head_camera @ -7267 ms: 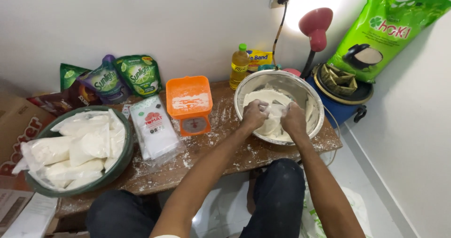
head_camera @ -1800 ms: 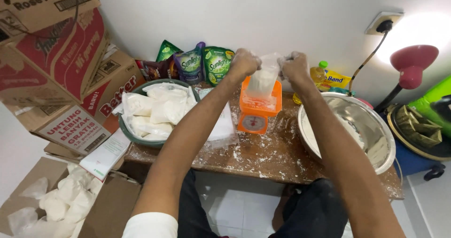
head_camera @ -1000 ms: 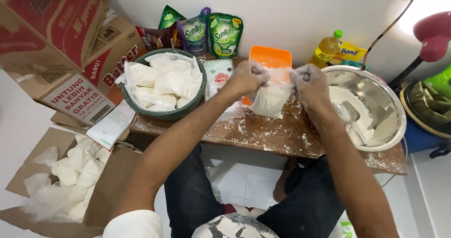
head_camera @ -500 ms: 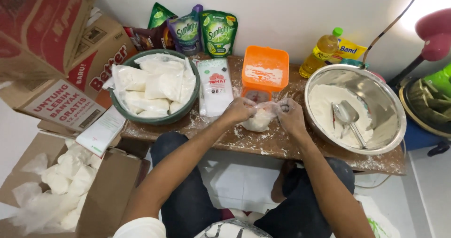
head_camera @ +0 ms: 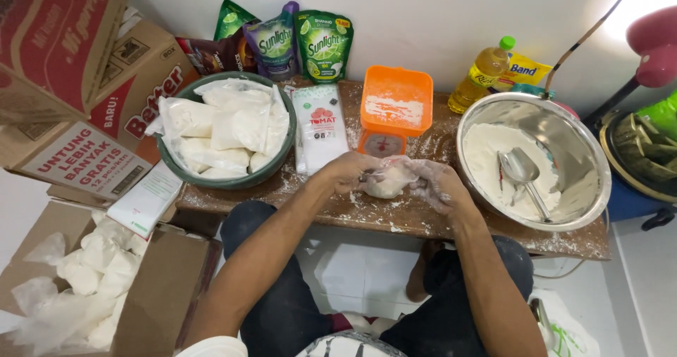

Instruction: Portioning flour from a large bowl into small plastic bags, weighing them on a scale, and then placing the bags into a larger sack.

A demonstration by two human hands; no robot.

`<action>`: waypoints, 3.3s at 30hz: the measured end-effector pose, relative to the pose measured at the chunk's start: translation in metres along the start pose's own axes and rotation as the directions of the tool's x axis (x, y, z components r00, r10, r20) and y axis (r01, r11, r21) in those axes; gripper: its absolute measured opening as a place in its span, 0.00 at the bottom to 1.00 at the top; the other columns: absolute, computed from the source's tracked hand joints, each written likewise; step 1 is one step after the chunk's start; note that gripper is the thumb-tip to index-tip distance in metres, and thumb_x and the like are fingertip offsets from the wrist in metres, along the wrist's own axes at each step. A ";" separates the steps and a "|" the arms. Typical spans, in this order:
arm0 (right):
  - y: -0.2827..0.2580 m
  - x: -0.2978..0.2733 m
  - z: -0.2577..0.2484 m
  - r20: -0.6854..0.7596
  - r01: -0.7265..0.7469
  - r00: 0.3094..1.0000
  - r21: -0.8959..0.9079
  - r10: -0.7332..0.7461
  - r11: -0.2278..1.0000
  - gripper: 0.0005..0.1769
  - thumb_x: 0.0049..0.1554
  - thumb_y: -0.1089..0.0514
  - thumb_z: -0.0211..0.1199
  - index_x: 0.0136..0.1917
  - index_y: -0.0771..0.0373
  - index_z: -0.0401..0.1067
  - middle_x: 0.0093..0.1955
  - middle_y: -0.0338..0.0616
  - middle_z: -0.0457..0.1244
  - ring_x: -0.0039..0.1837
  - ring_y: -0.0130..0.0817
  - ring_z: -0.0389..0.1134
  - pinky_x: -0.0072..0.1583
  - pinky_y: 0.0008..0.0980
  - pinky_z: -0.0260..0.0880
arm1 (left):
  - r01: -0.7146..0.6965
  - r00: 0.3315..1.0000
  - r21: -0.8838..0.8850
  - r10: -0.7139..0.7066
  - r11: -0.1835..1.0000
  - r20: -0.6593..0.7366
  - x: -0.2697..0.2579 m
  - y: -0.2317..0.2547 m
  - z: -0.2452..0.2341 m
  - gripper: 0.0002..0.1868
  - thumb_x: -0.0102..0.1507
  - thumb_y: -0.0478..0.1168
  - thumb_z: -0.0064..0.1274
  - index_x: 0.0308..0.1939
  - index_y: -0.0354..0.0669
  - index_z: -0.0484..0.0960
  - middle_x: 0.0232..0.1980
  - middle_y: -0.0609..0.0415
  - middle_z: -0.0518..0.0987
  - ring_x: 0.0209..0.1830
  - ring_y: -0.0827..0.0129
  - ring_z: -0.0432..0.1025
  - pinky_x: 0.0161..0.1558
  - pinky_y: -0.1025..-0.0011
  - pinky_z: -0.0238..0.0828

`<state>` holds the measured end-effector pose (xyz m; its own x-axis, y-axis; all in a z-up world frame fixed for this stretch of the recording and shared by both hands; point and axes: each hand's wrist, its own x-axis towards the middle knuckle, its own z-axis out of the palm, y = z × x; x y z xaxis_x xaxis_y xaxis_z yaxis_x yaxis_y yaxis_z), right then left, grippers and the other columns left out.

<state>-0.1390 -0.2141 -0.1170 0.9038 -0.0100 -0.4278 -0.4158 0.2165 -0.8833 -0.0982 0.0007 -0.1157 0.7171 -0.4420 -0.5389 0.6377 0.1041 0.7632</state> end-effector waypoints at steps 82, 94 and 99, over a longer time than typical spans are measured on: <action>-0.026 -0.026 -0.015 0.183 0.593 0.601 -0.754 -0.778 0.281 0.03 0.61 0.57 0.69 0.46 0.57 0.78 0.47 0.43 0.72 0.48 0.43 0.74 0.46 0.37 0.72 | -0.566 0.659 0.616 0.750 0.548 -0.061 -0.027 -0.002 0.003 0.07 0.61 0.40 0.64 0.43 0.48 0.89 0.42 0.48 0.87 0.46 0.59 0.82 0.51 0.65 0.78; -0.012 -0.009 -0.025 0.323 0.626 0.694 -0.712 -0.643 0.318 0.10 0.57 0.57 0.66 0.53 0.58 0.79 0.51 0.51 0.71 0.58 0.53 0.72 0.58 0.48 0.71 | -0.625 0.611 0.574 0.789 0.529 -0.063 -0.005 -0.013 -0.002 0.09 0.63 0.43 0.64 0.45 0.45 0.88 0.42 0.46 0.87 0.46 0.59 0.82 0.49 0.64 0.79; -0.028 -0.041 0.006 0.221 0.631 0.667 -0.676 -0.712 0.381 0.06 0.62 0.62 0.62 0.49 0.57 0.80 0.48 0.47 0.73 0.53 0.45 0.75 0.54 0.42 0.74 | -0.679 0.548 0.534 0.831 0.504 -0.088 0.002 -0.018 -0.002 0.09 0.64 0.41 0.64 0.45 0.42 0.87 0.39 0.46 0.86 0.42 0.63 0.82 0.47 0.66 0.80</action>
<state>-0.1635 -0.2142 -0.0739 0.9208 0.0551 0.3860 0.3434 -0.5835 -0.7359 -0.1078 0.0000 -0.1307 0.9484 -0.0771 0.3075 -0.3151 -0.1229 0.9411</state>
